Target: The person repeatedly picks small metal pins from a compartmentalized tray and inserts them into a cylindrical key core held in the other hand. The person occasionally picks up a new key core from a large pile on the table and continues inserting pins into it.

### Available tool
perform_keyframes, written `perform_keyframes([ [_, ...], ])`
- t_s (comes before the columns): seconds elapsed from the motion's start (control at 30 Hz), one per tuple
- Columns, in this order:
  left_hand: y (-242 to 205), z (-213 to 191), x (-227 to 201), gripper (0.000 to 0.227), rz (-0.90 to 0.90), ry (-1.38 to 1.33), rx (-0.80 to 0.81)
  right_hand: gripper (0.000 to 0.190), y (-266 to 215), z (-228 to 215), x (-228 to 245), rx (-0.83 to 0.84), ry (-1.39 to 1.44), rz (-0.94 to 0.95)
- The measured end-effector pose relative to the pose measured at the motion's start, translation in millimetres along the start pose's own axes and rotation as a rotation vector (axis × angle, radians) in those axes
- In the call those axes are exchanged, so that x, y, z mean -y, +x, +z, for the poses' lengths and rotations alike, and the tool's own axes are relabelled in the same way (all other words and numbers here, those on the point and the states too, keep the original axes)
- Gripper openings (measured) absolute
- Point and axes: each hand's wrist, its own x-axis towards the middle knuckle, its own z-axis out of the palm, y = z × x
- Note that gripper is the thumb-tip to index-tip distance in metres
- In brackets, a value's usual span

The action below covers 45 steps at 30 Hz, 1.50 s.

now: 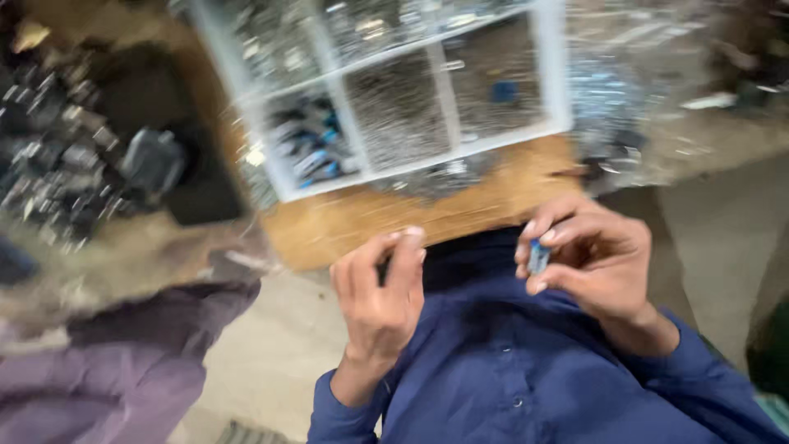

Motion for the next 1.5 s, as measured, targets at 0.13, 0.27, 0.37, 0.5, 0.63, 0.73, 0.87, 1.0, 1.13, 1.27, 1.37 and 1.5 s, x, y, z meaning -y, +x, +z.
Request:
perform_keyframes([
  [0.13, -3.7, -16.8, 11.8, 0.036, 0.097, 0.048, 0.089, 0.037, 3.8, 22.6, -13.4, 0.102, -0.011, 0.133],
  [0.27, 6.3, -5.0, 12.2, 0.04, 0.112, 0.064, 0.056, 0.031, 11.5, 32.8, -18.6, 0.126, -0.042, 0.181],
  [0.37, 5.3, 6.4, 22.3, 0.032, 0.151, 0.091, -0.01, 0.033, 12.0, 39.4, -15.6, 0.141, -0.106, 0.103],
  [0.5, -4.3, -0.9, 45.7, 0.014, 0.303, -0.078, -0.016, 0.033, 8.9, 47.2, -17.3, 0.06, -0.076, 0.148],
  [0.63, -9.7, -14.0, 41.4, 0.016, 0.029, -0.33, -0.164, 0.036, 12.4, 52.9, -23.4, 0.01, -0.099, 0.2],
  [0.73, 1.6, -9.6, 23.0, 0.023, -0.025, -0.669, -0.146, 0.036, 14.4, 53.9, -29.3, 0.053, -0.087, 0.186],
  [0.87, 16.8, -2.6, 9.3, 0.026, 0.041, -0.729, -0.032, 0.034, 9.8, 50.8, -29.8, 0.043, -0.144, 0.14],
  [1.0, 15.2, -8.7, 13.1, 0.033, 0.196, -0.52, 0.132, 0.038, 4.8, 47.9, -25.0, 0.032, -0.378, 0.14],
  [1.13, 3.6, -8.9, 14.1, 0.029, -0.318, -1.21, 0.319, 0.037, 11.8, 45.8, -25.9, 0.299, -0.348, 0.018],
  [1.27, 3.8, 0.2, 2.6, 0.023, -0.38, -1.039, 0.255, 0.032, 10.0, 40.7, -26.2, 0.119, -0.037, 0.274],
  [1.37, 12.4, 4.7, 2.0, 0.032, 0.097, -0.242, 0.038, 0.038, 2.6, 34.3, -22.2, -0.01, -0.074, 0.175],
  [1.5, 22.2, 9.5, 9.3, 0.039, 0.232, 0.037, 0.069, 0.039, 2.4, 28.5, -17.0, -0.065, -0.068, 0.171],
])
